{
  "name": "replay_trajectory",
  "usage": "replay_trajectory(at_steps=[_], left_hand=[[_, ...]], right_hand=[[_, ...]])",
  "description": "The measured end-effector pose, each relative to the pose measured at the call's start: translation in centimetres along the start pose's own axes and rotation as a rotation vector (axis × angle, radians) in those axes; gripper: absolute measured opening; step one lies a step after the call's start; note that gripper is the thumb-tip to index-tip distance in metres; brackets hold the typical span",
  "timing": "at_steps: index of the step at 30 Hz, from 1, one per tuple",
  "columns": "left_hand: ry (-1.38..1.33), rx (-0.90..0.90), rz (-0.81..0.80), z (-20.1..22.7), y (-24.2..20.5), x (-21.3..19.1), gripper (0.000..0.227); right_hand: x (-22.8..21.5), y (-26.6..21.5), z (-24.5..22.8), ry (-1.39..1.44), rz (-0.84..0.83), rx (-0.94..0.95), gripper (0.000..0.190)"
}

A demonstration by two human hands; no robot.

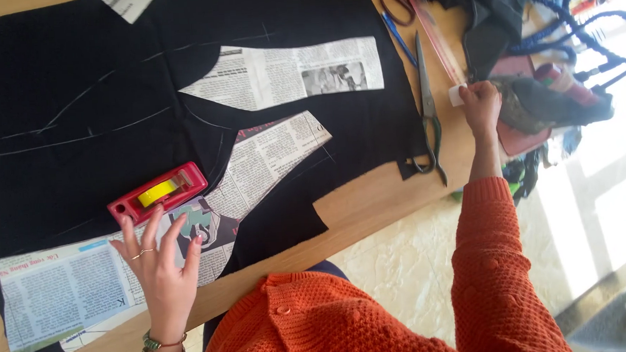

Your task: The person uses a ruler and tailor's chalk to mark lines on black fabric around paper patterns, and later adjusts and tapes the patterns onto the fabric.

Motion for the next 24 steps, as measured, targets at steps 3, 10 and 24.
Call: replay_trajectory(at_steps=[3,10,24], left_hand=[[0.052,0.005,-0.009,0.7,0.3,-0.1,0.033],[0.074,-0.096,0.016,0.6,0.0,-1.1,0.034],[0.142,-0.07,-0.02,-3.2,-1.0,2.0,0.043]], right_hand=[[2.1,2.3,-0.1,-0.136,-0.095,-0.024,0.029],[2.1,3.0,-2.8,-0.193,-0.176,0.022,0.031],[0.8,3.2,-4.0,-0.108,-0.398,0.344,0.032]])
Point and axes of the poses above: each hand's wrist, its own y-axis towards the middle knuckle, its own x-axis out of the palm, z = x × y, the point moved 3 cm from there along y, towards the middle knuckle, and after that the axes turned 13 degrees about z, right-handed, at the moved point
